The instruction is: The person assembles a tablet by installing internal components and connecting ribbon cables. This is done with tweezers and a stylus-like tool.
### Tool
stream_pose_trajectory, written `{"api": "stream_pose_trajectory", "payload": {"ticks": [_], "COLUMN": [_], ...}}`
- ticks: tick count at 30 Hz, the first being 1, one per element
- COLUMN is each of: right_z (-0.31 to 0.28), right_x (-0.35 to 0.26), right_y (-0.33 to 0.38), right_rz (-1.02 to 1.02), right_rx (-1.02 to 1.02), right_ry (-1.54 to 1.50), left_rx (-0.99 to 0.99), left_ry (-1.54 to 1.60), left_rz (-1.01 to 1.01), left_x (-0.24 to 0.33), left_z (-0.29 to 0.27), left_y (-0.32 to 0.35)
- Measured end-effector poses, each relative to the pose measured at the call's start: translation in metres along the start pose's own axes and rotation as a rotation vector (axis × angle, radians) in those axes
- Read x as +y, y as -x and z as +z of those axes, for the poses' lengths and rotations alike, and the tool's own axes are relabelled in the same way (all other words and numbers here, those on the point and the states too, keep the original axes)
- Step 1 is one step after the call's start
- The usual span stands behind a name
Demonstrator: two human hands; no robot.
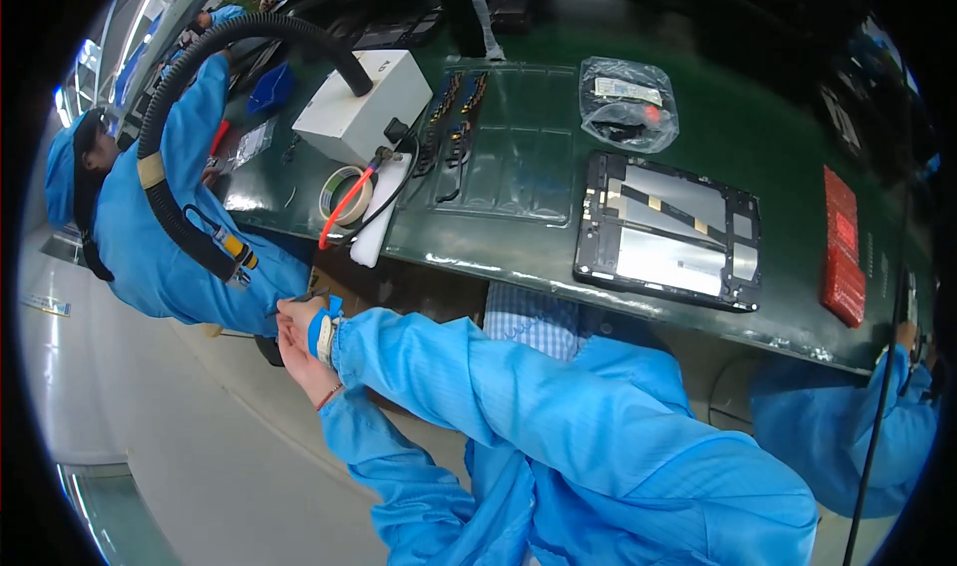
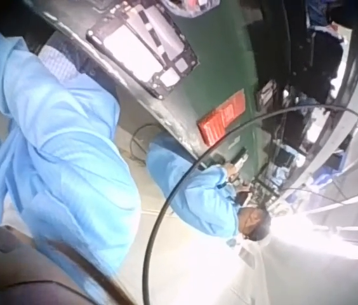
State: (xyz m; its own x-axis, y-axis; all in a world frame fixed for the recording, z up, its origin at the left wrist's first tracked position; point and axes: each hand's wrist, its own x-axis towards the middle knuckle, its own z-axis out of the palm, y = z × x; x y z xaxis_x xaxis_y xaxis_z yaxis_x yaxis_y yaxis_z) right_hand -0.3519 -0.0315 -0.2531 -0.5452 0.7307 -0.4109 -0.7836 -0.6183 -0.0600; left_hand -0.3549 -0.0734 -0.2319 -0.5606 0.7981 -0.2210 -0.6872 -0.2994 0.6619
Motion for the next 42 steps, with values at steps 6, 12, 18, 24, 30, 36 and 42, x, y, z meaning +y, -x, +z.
{"api": "stream_pose_trajectory", "payload": {"ticks": [6, 12, 18, 24, 30, 36, 42], "right_z": [0.023, 0.005, -0.021, -0.034, -0.076, -0.081, -0.077], "right_x": [-0.007, -0.052, -0.202, -0.381, -0.457, -0.453, -0.452], "right_y": [0.057, 0.104, 0.309, 0.401, 0.369, 0.373, 0.372], "right_rz": [0.178, 0.143, -0.193, -1.240, -0.987, -0.998, -0.999], "right_rx": [-0.050, -0.166, -0.203, 0.239, 0.494, 0.487, 0.475], "right_ry": [0.142, 0.091, 0.441, 1.329, 1.628, 1.729, 1.882], "left_rx": [-0.075, -0.479, -0.265, -1.272, -1.565, -1.545, -1.566], "left_ry": [-0.385, 0.336, -0.246, -0.793, -1.083, -1.240, -1.283], "left_rz": [0.351, -0.267, 0.332, 0.149, 0.864, 0.756, 0.666], "left_x": [0.023, 0.004, -0.071, -0.142, -0.256, -0.263, -0.256], "left_z": [-0.039, -0.031, 0.094, 0.255, 0.308, 0.298, 0.300], "left_y": [0.013, 0.029, 0.120, 0.168, 0.165, 0.168, 0.170]}}
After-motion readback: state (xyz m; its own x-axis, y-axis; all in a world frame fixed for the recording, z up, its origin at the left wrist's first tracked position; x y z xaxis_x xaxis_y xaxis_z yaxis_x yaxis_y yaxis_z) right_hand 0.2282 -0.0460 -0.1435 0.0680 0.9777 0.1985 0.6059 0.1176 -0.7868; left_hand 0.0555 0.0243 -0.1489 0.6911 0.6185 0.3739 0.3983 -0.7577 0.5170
